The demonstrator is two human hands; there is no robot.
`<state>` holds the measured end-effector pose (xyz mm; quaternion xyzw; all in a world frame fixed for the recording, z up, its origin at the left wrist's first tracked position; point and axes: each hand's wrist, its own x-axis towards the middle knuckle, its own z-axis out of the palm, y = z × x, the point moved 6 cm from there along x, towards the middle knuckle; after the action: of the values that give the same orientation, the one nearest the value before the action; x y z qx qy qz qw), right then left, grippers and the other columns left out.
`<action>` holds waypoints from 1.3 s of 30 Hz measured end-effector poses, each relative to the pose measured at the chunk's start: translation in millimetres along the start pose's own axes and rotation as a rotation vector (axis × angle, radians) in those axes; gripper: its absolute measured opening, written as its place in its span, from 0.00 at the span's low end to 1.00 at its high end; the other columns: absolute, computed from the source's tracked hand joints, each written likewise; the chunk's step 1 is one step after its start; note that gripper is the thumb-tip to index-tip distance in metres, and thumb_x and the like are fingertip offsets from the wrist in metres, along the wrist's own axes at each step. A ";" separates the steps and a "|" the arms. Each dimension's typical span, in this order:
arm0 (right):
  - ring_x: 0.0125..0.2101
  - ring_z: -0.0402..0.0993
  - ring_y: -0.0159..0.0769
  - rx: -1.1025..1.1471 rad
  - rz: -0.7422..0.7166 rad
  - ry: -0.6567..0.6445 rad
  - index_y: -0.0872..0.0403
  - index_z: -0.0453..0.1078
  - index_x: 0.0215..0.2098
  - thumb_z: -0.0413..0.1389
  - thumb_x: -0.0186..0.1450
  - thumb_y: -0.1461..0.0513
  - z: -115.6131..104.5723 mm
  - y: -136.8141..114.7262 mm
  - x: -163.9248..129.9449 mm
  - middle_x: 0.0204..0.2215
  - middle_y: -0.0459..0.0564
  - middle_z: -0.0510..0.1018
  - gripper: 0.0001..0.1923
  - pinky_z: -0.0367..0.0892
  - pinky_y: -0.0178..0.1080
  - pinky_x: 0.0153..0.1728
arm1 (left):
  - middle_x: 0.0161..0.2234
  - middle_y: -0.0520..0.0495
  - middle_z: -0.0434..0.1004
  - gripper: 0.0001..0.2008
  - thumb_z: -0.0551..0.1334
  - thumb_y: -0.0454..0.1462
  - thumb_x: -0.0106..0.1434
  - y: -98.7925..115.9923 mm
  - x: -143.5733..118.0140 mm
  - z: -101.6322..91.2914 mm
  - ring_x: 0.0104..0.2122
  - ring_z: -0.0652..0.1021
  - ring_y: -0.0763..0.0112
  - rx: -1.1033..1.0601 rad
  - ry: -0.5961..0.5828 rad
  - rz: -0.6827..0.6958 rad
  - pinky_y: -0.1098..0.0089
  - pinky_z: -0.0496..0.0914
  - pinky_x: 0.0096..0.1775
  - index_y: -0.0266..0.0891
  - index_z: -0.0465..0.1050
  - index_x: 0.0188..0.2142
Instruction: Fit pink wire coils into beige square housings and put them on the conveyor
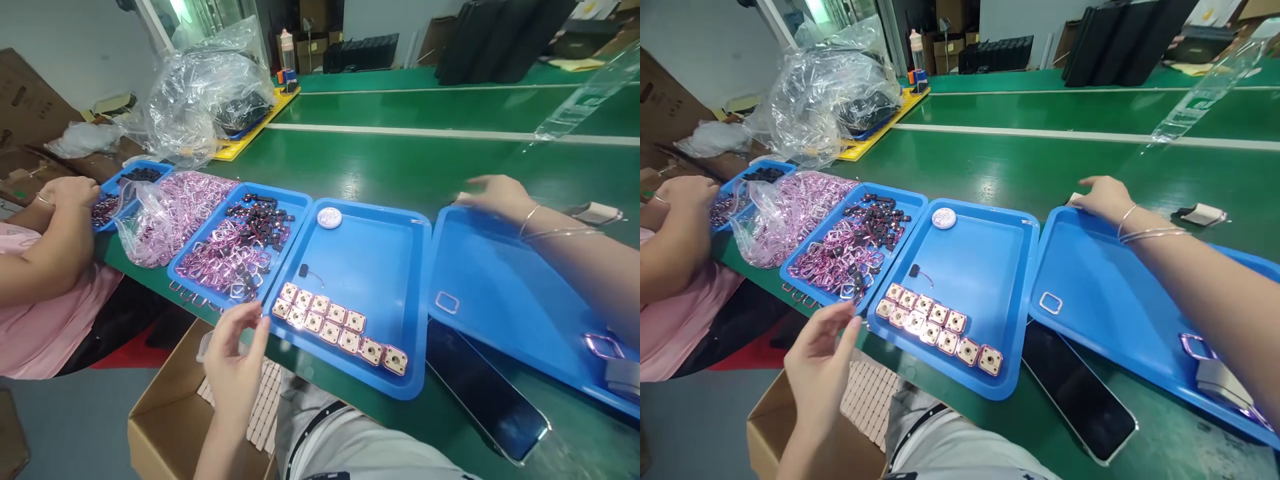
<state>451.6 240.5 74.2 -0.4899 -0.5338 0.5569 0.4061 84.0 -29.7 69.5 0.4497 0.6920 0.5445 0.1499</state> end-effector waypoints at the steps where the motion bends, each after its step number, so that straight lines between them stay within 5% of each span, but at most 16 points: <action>1: 0.39 0.80 0.39 -0.056 -0.033 0.024 0.47 0.78 0.27 0.58 0.59 0.65 10.2 -0.9 -9.5 0.34 0.40 0.85 0.08 0.68 0.32 0.35 | 0.38 0.48 0.75 0.09 0.65 0.38 0.59 -5.3 -0.8 -8.3 0.37 0.75 0.70 0.044 0.026 0.007 0.70 0.70 0.42 0.40 0.75 0.40; 5: 0.49 0.73 0.59 -0.423 -0.143 -0.077 0.49 0.76 0.45 0.67 0.50 0.62 82.0 9.5 -90.5 0.43 0.51 0.82 0.23 0.71 0.50 0.46 | 0.40 0.47 0.77 0.12 0.65 0.42 0.59 -34.9 3.4 -40.3 0.37 0.77 0.67 0.239 0.119 -0.041 0.67 0.70 0.43 0.40 0.75 0.41; 8: 0.46 0.75 0.60 -0.865 -0.291 -0.442 0.55 0.63 0.61 0.68 0.49 0.62 139.6 40.2 -163.8 0.51 0.59 0.77 0.42 0.73 0.54 0.43 | 0.40 0.45 0.77 0.14 0.61 0.44 0.61 -46.4 20.7 -49.3 0.37 0.77 0.65 0.421 0.079 -0.032 0.66 0.71 0.42 0.39 0.74 0.42; 10: 0.39 0.79 0.53 -0.950 -0.300 -0.515 0.55 0.59 0.63 0.64 0.54 0.65 150.8 61.5 -189.4 0.45 0.58 0.80 0.40 0.77 0.47 0.36 | 0.41 0.44 0.77 0.14 0.58 0.44 0.62 -45.3 37.3 -42.8 0.40 0.76 0.63 0.568 -0.014 0.020 0.65 0.69 0.43 0.39 0.74 0.42; 15: 0.31 0.81 0.47 -0.802 -0.287 -0.331 0.50 0.66 0.57 0.53 0.63 0.64 129.1 62.1 -182.5 0.36 0.53 0.83 0.23 0.76 0.42 0.28 | 0.36 0.45 0.79 0.08 0.60 0.40 0.59 -43.0 71.6 -10.0 0.41 0.76 0.59 0.728 -0.275 0.021 0.63 0.67 0.45 0.40 0.76 0.35; 18: 0.35 0.80 0.49 -0.660 -0.243 -0.171 0.47 0.75 0.43 0.56 0.60 0.61 111.1 43.3 -178.2 0.39 0.51 0.82 0.13 0.77 0.41 0.31 | 0.30 0.45 0.79 0.07 0.64 0.41 0.54 -49.8 80.0 -0.2 0.34 0.77 0.57 0.784 -0.382 -0.085 0.63 0.67 0.37 0.39 0.76 0.28; 21: 0.36 0.80 0.47 -0.350 -0.051 -0.013 0.44 0.77 0.39 0.62 0.56 0.55 97.5 44.9 -187.0 0.37 0.50 0.83 0.12 0.77 0.36 0.31 | 0.28 0.46 0.79 0.06 0.66 0.39 0.52 -55.1 82.7 0.3 0.32 0.78 0.59 0.800 -0.404 -0.162 0.66 0.67 0.34 0.39 0.75 0.27; 27: 0.39 0.79 0.42 0.353 0.453 0.297 0.44 0.79 0.38 0.69 0.45 0.50 97.8 91.1 -211.8 0.36 0.52 0.83 0.22 0.74 0.28 0.35 | 0.26 0.48 0.77 0.08 0.61 0.39 0.57 -55.3 83.1 -6.1 0.27 0.77 0.65 0.828 -0.278 -0.167 0.69 0.67 0.31 0.39 0.77 0.33; 34: 0.35 0.79 0.38 0.529 0.519 0.433 0.44 0.80 0.33 0.72 0.37 0.53 91.4 93.0 -208.5 0.35 0.49 0.83 0.23 0.74 0.26 0.34 | 0.46 0.34 0.69 0.14 0.56 0.39 0.62 -35.1 84.6 -11.8 0.48 0.70 0.46 0.973 0.004 0.054 0.50 0.64 0.48 0.36 0.75 0.43; 36: 0.36 0.79 0.38 0.542 0.503 0.419 0.44 0.80 0.32 0.72 0.38 0.53 90.8 92.8 -206.1 0.35 0.48 0.83 0.22 0.74 0.25 0.34 | 0.46 0.37 0.69 0.14 0.59 0.39 0.61 -30.7 87.4 0.8 0.49 0.69 0.48 0.956 -0.078 0.151 0.51 0.64 0.50 0.38 0.75 0.44; 39: 0.36 0.79 0.38 0.556 0.507 0.371 0.45 0.80 0.34 0.72 0.40 0.53 93.3 96.8 -205.3 0.34 0.48 0.83 0.22 0.74 0.26 0.34 | 0.41 0.45 0.74 0.14 0.62 0.33 0.57 -32.9 92.4 30.1 0.44 0.74 0.57 0.898 -0.362 0.280 0.59 0.67 0.48 0.44 0.76 0.44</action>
<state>406.1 12.2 -3.5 -0.5693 -0.1434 0.6646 0.4622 39.1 61.4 55.4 0.6455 0.7539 0.1212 -0.0155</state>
